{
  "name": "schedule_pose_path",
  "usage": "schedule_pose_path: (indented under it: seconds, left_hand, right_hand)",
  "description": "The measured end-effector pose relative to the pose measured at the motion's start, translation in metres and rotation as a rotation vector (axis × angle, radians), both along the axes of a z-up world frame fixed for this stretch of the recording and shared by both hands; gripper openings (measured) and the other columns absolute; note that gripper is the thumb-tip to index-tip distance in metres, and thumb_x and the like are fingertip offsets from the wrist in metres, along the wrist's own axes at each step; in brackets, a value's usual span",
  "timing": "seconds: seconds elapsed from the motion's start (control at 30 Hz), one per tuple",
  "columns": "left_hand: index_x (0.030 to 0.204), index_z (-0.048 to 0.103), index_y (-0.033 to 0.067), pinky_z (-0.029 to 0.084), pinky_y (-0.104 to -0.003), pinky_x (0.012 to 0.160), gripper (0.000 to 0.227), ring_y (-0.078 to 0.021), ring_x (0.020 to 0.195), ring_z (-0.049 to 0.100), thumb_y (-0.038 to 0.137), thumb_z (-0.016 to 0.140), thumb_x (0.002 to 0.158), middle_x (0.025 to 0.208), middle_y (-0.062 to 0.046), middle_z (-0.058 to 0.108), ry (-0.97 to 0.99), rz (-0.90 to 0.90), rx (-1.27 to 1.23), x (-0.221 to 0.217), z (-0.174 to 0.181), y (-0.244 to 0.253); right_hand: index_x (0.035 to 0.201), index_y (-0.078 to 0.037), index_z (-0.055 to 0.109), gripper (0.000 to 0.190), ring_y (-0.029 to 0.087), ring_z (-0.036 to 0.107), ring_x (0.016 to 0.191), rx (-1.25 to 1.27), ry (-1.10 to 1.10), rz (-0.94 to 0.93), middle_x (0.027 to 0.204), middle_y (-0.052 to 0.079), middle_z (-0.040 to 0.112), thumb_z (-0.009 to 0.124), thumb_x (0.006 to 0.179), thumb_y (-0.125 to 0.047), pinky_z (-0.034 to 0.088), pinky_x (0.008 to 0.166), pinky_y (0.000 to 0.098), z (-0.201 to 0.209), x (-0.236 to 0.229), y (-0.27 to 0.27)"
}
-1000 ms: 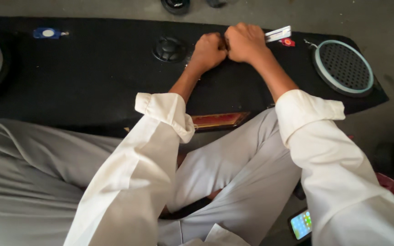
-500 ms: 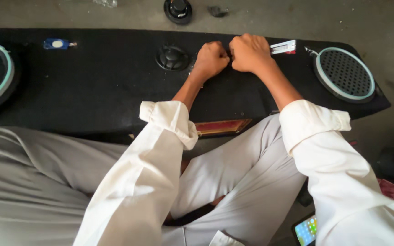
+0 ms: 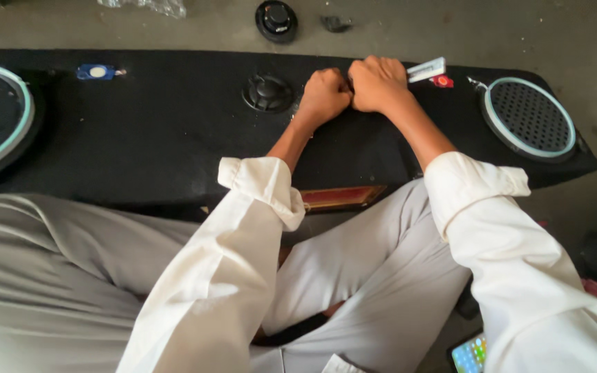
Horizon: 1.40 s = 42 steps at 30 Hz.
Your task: The person sits on the floor and uses a utility knife to scrape adhesive residue from a speaker surface. They then place a circular speaker component into a cutout on the speaker and briefly reach for a pink organizer.
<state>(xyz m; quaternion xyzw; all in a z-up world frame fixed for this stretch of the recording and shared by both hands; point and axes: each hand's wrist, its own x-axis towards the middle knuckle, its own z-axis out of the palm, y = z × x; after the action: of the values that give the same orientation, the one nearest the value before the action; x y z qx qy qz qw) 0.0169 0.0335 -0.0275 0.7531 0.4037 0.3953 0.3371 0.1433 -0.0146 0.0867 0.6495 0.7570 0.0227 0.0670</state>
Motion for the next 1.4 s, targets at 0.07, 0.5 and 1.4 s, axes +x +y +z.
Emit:
schedule_pose_path:
  seconds: [0.07,0.5,1.4]
  left_hand:
    - [0.078,0.076,0.0037,0.057,-0.044,0.082,0.015,-0.0366,0.091,0.071,0.017,0.075,0.071,0.091,-0.016,0.074,-0.035,-0.020,0.033,0.006,-0.003,-0.011]
    - [0.078,0.076,0.0032,0.057,-0.045,0.080,0.014,-0.0372,0.088,0.071,0.016,0.074,0.072,0.091,-0.016,0.074,-0.028,-0.025,0.100,0.005,-0.002,-0.012]
    - [0.073,0.076,0.0032,0.057,-0.045,0.076,0.012,-0.0374,0.083,0.071,0.014,0.078,0.069,0.087,-0.016,0.075,-0.041,0.009,0.121,-0.002,0.008,-0.012]
  right_hand:
    - [0.088,-0.008,0.076,0.019,0.042,0.069,0.092,0.015,-0.006,-0.010,0.092,0.022,0.073,0.078,0.071,-0.016,0.054,0.080,0.0505,-0.001,0.004,-0.013]
    - [0.093,-0.012,0.076,0.020,0.043,0.066,0.101,0.017,0.059,-0.063,0.104,0.023,0.071,0.077,0.074,-0.018,0.052,0.087,0.0515,-0.004,0.014,-0.013]
    - [0.098,-0.012,0.077,0.027,0.041,0.067,0.103,-0.081,0.069,-0.131,0.104,0.023,0.073,0.078,0.073,-0.021,0.052,0.088,0.0495,0.002,0.002,-0.002]
